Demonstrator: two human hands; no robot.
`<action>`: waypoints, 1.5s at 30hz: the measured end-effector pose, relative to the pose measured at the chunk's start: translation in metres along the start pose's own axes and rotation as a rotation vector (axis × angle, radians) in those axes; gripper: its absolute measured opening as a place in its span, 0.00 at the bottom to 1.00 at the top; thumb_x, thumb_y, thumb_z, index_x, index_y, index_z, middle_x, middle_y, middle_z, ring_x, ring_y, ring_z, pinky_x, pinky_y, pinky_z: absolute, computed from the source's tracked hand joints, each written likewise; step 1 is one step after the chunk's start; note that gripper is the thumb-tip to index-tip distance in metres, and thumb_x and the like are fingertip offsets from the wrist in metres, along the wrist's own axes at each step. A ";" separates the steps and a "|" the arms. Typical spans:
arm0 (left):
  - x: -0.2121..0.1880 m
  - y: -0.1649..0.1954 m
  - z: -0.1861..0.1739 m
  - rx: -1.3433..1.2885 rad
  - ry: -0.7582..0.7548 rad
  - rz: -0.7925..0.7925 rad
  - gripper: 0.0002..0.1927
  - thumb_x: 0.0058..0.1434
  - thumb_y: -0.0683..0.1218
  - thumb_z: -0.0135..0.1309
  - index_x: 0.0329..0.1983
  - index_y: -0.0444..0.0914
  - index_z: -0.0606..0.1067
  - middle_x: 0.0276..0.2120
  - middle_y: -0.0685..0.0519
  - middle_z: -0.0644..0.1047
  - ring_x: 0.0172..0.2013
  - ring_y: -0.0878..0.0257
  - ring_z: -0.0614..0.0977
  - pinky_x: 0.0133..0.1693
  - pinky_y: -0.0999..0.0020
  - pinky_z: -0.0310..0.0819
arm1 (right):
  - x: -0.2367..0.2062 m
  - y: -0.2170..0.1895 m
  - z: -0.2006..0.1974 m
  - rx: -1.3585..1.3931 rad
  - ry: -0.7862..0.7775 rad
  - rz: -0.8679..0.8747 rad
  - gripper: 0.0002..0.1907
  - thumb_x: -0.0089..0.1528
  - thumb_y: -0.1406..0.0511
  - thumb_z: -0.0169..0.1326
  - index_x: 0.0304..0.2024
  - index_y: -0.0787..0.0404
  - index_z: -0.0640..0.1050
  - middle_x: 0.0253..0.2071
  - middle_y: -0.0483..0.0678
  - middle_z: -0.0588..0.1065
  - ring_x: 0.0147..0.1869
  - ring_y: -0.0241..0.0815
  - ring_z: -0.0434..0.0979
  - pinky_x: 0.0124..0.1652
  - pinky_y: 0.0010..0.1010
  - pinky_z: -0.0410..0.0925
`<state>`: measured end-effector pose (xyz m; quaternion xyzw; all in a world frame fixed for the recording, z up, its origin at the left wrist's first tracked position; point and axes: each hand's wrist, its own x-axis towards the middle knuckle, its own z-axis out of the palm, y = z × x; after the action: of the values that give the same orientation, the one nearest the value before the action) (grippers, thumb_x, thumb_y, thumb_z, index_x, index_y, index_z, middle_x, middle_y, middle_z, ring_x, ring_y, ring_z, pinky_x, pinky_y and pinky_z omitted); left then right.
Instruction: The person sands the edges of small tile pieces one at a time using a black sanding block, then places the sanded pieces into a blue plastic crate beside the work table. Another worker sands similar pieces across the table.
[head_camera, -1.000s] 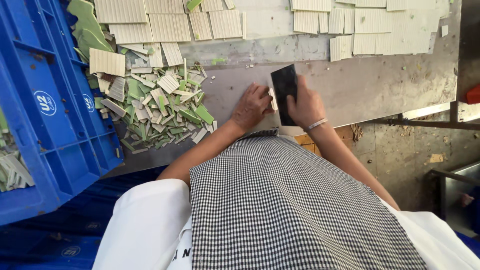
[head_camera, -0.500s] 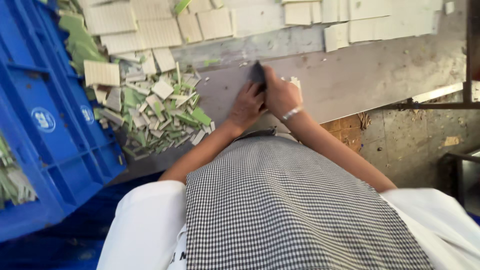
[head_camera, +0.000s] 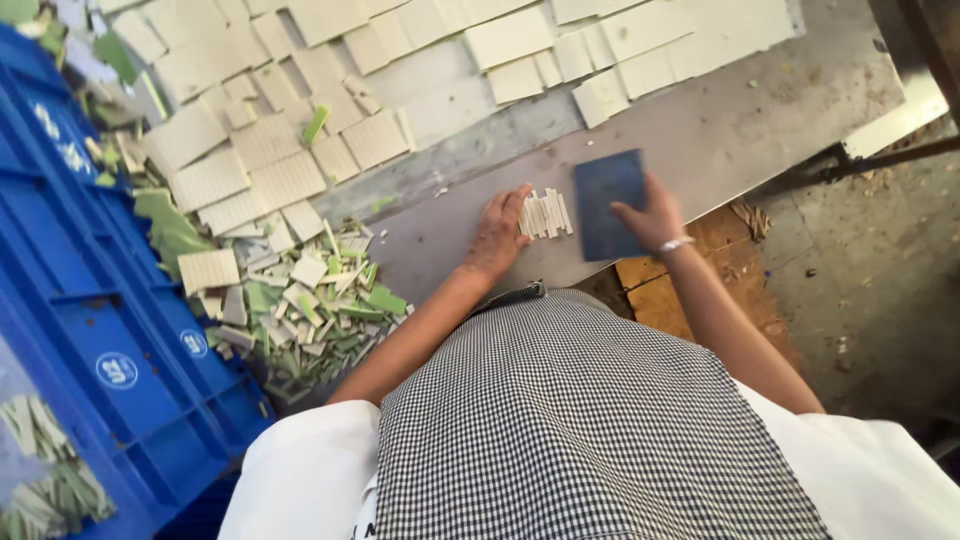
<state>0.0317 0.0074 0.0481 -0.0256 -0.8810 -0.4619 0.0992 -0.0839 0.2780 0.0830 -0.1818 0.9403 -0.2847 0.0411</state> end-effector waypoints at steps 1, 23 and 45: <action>0.003 -0.001 0.003 -0.007 -0.016 -0.005 0.48 0.42 0.36 0.70 0.68 0.39 0.64 0.58 0.42 0.71 0.59 0.42 0.73 0.61 0.53 0.68 | 0.004 -0.001 0.015 0.098 -0.063 0.101 0.35 0.58 0.59 0.68 0.62 0.67 0.70 0.49 0.61 0.79 0.50 0.58 0.80 0.48 0.44 0.72; 0.098 0.053 0.117 -0.143 -0.061 -0.110 0.35 0.50 0.38 0.68 0.62 0.36 0.69 0.49 0.44 0.72 0.44 0.47 0.79 0.44 0.57 0.78 | 0.018 -0.039 -0.062 -0.227 -0.011 -0.136 0.25 0.62 0.66 0.47 0.62 0.46 0.73 0.57 0.47 0.77 0.56 0.54 0.79 0.49 0.45 0.73; 0.251 -0.016 -0.098 0.713 -0.153 -0.014 0.28 0.61 0.44 0.56 0.66 0.42 0.68 0.47 0.41 0.80 0.49 0.43 0.80 0.51 0.51 0.75 | 0.033 0.083 -0.099 -0.393 -0.077 0.140 0.27 0.58 0.63 0.52 0.60 0.38 0.76 0.43 0.47 0.81 0.51 0.48 0.80 0.50 0.42 0.73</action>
<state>-0.2015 -0.0938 0.1394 -0.0178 -0.9917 -0.1230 0.0325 -0.1587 0.3814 0.1206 -0.1313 0.9858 -0.0853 0.0605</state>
